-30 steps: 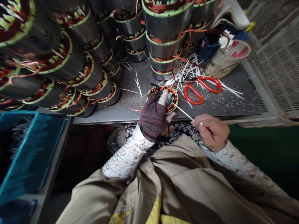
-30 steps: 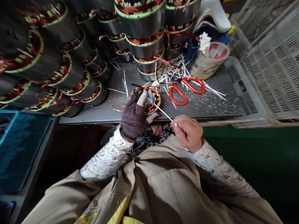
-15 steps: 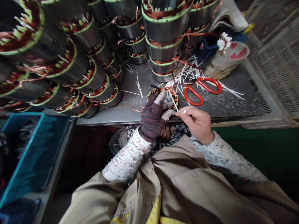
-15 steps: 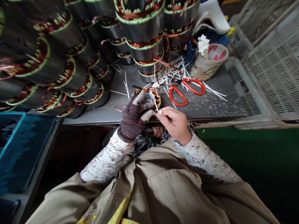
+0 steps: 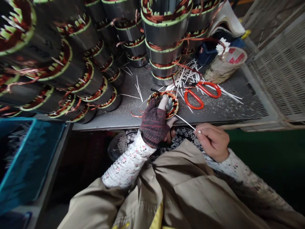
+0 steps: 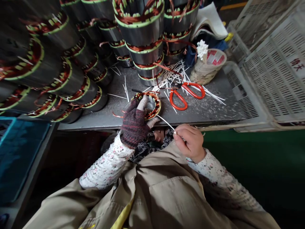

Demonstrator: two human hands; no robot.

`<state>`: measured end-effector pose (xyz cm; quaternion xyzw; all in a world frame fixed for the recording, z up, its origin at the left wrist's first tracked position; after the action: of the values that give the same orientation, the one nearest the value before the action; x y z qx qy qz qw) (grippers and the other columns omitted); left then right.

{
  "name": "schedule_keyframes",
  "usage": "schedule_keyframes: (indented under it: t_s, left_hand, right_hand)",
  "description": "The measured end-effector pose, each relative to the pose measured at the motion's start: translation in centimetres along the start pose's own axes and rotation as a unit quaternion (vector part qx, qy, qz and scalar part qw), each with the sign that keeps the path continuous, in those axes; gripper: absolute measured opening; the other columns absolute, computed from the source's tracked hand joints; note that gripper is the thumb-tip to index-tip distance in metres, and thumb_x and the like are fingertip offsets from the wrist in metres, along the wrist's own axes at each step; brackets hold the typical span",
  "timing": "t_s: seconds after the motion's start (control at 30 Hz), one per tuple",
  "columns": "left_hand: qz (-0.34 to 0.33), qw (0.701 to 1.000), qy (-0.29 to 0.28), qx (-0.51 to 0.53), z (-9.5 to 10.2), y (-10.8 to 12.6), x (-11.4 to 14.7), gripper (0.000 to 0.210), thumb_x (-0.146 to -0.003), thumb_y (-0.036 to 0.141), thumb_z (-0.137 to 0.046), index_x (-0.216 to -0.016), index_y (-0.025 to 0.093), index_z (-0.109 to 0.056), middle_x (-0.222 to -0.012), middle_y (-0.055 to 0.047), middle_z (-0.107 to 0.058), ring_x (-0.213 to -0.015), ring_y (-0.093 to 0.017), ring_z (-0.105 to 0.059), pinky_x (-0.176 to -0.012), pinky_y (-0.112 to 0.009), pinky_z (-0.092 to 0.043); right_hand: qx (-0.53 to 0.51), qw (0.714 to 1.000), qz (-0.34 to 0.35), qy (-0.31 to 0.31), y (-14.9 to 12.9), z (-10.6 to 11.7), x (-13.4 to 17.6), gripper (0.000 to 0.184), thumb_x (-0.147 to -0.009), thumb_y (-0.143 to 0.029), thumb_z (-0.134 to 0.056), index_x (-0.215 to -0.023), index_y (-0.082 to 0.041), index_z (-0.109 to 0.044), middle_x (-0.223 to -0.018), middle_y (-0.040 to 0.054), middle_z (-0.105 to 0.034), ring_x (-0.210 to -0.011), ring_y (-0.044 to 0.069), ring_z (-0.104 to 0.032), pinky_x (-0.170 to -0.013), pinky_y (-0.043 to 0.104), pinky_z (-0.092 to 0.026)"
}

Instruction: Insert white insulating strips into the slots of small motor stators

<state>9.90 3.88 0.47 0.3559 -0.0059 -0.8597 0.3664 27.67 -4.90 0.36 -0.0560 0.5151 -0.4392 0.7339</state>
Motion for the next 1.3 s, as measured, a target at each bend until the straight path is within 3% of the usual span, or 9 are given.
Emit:
schedule_keyframes:
  t_s: [0.23,0.3,0.47,0.7,0.8,0.97,1.03,1.17,1.3]
  left_hand:
    - [0.078,0.978,0.016,0.192,-0.5,-1.0,0.2,0.063,-0.104,0.036,-0.059,-0.16,0.023,-0.033,-0.149,-0.016,-0.059,-0.125,-0.021,-0.07,-0.105,-0.038,-0.062]
    - [0.096,0.967,0.01,0.235,-0.7,-1.2,0.1,0.047,-0.107,0.033,-0.053,-0.152,0.027,-0.045,-0.142,-0.012,-0.065,-0.115,-0.017,-0.074,-0.101,-0.035,-0.064]
    - [0.059,0.976,0.018,0.209,0.0,-0.9,-0.5,0.016,-0.104,0.026,-0.059,-0.111,0.029,-0.073,-0.107,-0.001,-0.079,-0.107,-0.017,-0.076,-0.108,-0.046,-0.061]
    - [0.018,0.983,0.015,0.18,0.3,-0.8,-0.6,0.018,-0.103,0.026,-0.06,-0.116,0.025,-0.072,-0.108,-0.003,-0.081,-0.104,-0.018,-0.077,-0.112,-0.048,-0.058]
    - [0.006,0.986,-0.008,0.167,-0.1,-1.1,-0.3,0.02,-0.104,0.028,-0.058,-0.118,0.027,-0.071,-0.11,-0.002,-0.081,-0.107,-0.018,-0.077,-0.113,-0.046,-0.058]
    - [-0.045,0.99,0.008,0.132,0.1,-0.8,-0.1,0.023,-0.102,0.024,-0.056,-0.12,0.025,-0.069,-0.113,-0.002,-0.08,-0.113,-0.017,-0.075,-0.122,-0.049,-0.049]
    - [-0.063,0.992,0.024,0.11,0.2,-0.3,-0.2,0.021,-0.102,0.022,-0.057,-0.119,0.023,-0.068,-0.111,-0.002,-0.08,-0.111,-0.017,-0.075,-0.121,-0.049,-0.05]
    - [-0.025,0.993,0.045,0.107,0.7,-0.3,-0.3,0.016,-0.103,0.026,-0.059,-0.117,0.023,-0.064,-0.115,-0.005,-0.077,-0.117,-0.018,-0.073,-0.114,-0.047,-0.056]
    - [-0.014,0.994,0.023,0.107,0.8,-0.5,-0.1,0.012,-0.1,0.035,-0.063,-0.106,0.025,-0.062,-0.118,-0.008,-0.073,-0.117,-0.021,-0.072,-0.102,-0.044,-0.064]
  right_hand:
    - [-0.08,0.993,-0.082,0.008,1.5,-3.3,-2.8,0.016,-0.097,-0.023,-0.063,-0.083,-0.023,-0.07,-0.081,0.0028,-0.076,-0.073,0.018,-0.072,-0.068,0.031,-0.058]
    - [-0.108,0.987,-0.118,-0.005,1.9,-3.9,-3.2,0.022,-0.101,-0.029,-0.059,-0.085,-0.023,-0.074,-0.086,0.004,-0.077,-0.079,0.018,-0.073,-0.073,0.033,-0.059]
    - [-0.113,0.983,-0.133,-0.052,1.6,-4.2,-3.8,0.031,-0.104,-0.033,-0.052,-0.085,-0.022,-0.074,-0.086,0.0049,-0.072,-0.08,0.019,-0.068,-0.074,0.034,-0.057]
    - [-0.032,0.985,-0.128,-0.107,3.2,-5.6,-4.6,0.035,-0.098,-0.027,-0.056,-0.064,-0.021,-0.056,-0.065,-0.0006,-0.053,-0.062,0.014,-0.052,-0.061,0.031,-0.04]
    - [-0.016,0.986,-0.151,-0.065,3.7,-5.3,-4.8,0.026,-0.091,-0.028,-0.064,-0.067,-0.021,-0.057,-0.071,-0.0005,-0.055,-0.058,0.012,-0.047,-0.056,0.03,-0.037]
    - [0.039,0.988,-0.109,-0.104,1.0,-4.7,-5.5,0.032,-0.093,-0.029,-0.06,-0.062,-0.022,-0.051,-0.062,-0.001,-0.051,-0.055,0.012,-0.044,-0.053,0.032,-0.03]
    - [-0.013,0.986,-0.101,-0.134,-0.1,-4.1,-5.8,0.037,-0.097,-0.026,-0.054,-0.06,-0.022,-0.049,-0.06,-0.0005,-0.051,-0.055,0.013,-0.048,-0.054,0.032,-0.034]
    - [-0.177,0.969,-0.142,-0.094,-0.7,-2.2,-6.1,0.034,-0.102,-0.035,-0.058,-0.071,-0.023,-0.065,-0.077,0.0034,-0.066,-0.075,0.018,-0.063,-0.069,0.035,-0.051]
    - [-0.354,0.896,-0.229,-0.14,-0.2,-2.8,-4.3,0.039,-0.101,-0.05,-0.061,-0.075,-0.023,-0.069,-0.086,0.0055,-0.07,-0.082,0.021,-0.067,-0.071,0.037,-0.056]
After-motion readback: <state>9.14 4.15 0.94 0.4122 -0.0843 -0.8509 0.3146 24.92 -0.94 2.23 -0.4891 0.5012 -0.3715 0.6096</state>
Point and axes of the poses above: each hand's wrist, its own x-axis away from the middle knuckle, its own z-axis out of the back of the hand, y = z × x, the point moved 6 cm from there along -x, towards the middle knuckle
